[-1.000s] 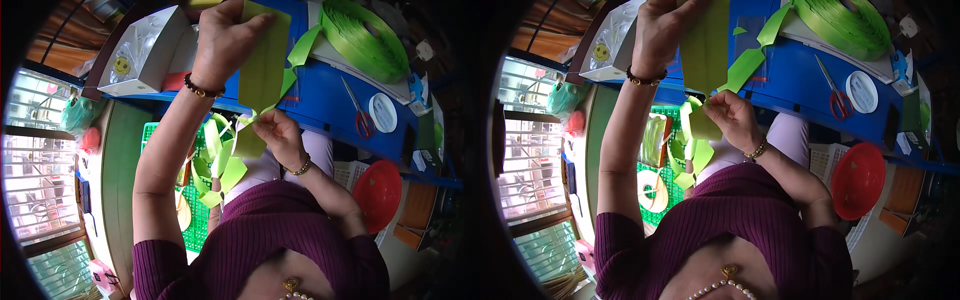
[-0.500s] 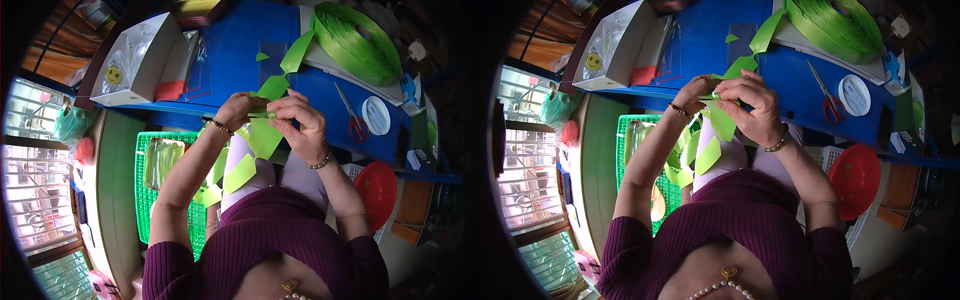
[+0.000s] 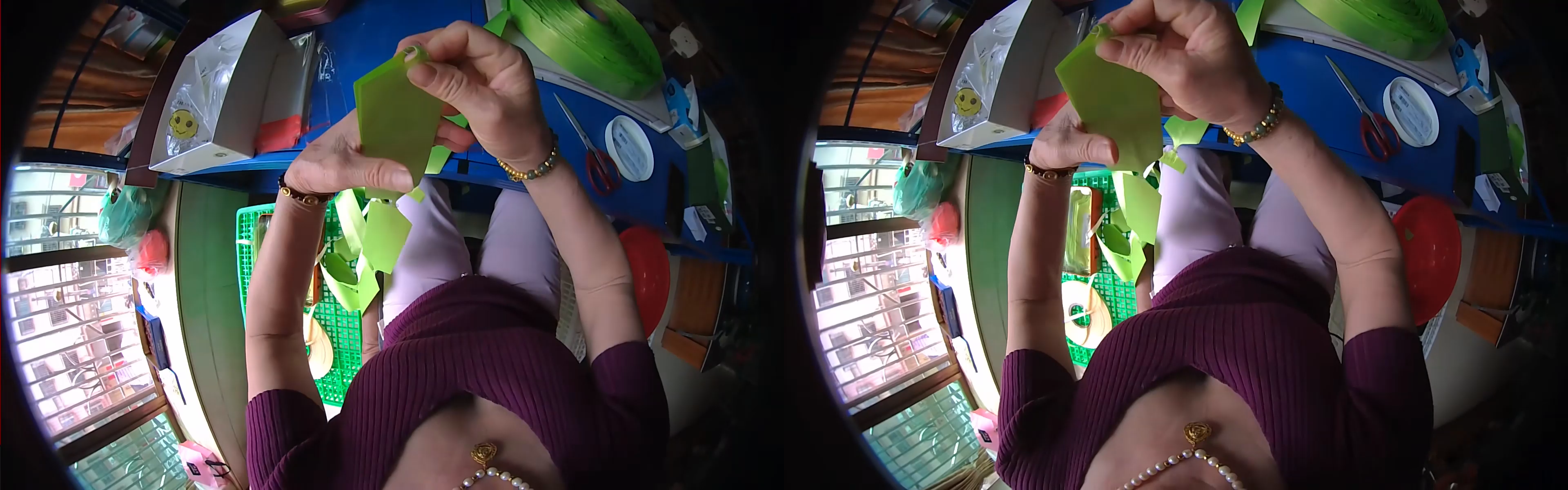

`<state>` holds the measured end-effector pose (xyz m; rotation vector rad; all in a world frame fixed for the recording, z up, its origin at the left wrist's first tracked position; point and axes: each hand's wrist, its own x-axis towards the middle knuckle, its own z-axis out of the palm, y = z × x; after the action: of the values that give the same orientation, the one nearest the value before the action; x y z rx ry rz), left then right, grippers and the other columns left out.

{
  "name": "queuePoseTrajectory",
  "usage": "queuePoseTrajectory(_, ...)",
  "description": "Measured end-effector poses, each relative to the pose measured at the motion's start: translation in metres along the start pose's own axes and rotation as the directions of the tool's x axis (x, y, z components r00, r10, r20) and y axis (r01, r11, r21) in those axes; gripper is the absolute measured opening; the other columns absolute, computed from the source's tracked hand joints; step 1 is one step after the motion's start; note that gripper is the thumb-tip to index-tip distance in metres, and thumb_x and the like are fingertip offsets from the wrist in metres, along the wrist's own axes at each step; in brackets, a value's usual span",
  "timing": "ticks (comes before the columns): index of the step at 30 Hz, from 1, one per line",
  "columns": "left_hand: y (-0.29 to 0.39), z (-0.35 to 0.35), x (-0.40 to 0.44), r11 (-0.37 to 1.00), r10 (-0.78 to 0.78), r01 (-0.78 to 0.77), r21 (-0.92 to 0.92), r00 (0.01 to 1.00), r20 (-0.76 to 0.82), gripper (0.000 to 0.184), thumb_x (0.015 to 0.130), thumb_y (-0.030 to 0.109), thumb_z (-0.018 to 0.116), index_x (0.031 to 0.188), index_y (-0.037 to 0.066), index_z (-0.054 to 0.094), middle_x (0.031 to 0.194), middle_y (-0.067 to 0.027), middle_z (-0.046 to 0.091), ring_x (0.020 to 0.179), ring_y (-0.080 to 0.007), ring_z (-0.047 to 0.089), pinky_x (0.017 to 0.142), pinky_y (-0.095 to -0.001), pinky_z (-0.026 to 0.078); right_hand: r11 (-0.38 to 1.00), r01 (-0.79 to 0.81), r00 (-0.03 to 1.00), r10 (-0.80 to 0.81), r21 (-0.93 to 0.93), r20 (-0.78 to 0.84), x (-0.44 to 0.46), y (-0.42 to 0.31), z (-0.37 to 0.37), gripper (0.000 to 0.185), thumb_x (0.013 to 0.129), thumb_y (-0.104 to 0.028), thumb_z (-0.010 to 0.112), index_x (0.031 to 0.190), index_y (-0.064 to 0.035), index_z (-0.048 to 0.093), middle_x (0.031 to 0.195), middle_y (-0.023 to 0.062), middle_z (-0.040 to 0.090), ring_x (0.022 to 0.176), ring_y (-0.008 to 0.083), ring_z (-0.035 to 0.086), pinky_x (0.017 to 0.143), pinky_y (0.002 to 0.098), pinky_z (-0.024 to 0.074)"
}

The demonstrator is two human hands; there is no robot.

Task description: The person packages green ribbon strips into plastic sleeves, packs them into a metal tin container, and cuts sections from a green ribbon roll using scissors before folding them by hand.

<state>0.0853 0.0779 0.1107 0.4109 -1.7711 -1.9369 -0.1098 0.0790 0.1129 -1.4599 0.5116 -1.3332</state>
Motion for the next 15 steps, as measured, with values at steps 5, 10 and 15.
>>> queuePoseTrajectory(5,0.005,0.007,0.002,0.989,-0.079,0.111,0.099,0.957,-0.279,0.033,0.090,0.024,0.055,0.113,0.000,0.055,0.090,-0.0103,0.065,0.076,-0.0147,0.061,0.063,-0.0254,0.049,0.985,-0.034,0.995,0.048,0.167,-0.082,0.008,-0.007,0.019,0.010,0.089,-0.011,0.060,0.091,-0.0021,0.057,0.077,0.0032,0.062,0.057,0.0059,0.056,0.044,0.0180,0.0449)
queuePoseTrajectory(10,0.072,0.002,-0.006,0.998,0.052,-0.067,-0.005,0.822,-0.568,0.030,0.093,0.021,0.047,0.111,0.000,0.058,0.088,-0.0108,0.065,0.079,-0.0190,0.064,0.068,-0.0292,0.051,0.995,-0.066,0.997,0.068,-0.071,0.021,-0.049,0.056,0.052,0.108,0.058,-0.039,0.086,0.138,-0.0030,0.023,0.134,0.0145,0.039,0.129,0.0253,0.035,0.107,0.0400,0.0258)
queuePoseTrajectory(15,0.143,0.006,-0.016,0.937,0.347,-0.274,0.216,0.805,-0.482,0.033,0.094,0.022,0.045,0.116,-0.003,0.051,0.098,-0.0155,0.062,0.088,-0.0219,0.063,0.076,-0.0324,0.051,0.970,-0.222,0.963,0.203,0.097,0.177,-0.087,0.107,0.123,0.088,0.067,-0.033,0.080,0.132,-0.0025,0.029,0.128,0.0198,0.045,0.125,0.0305,0.041,0.106,0.0394,0.0309)
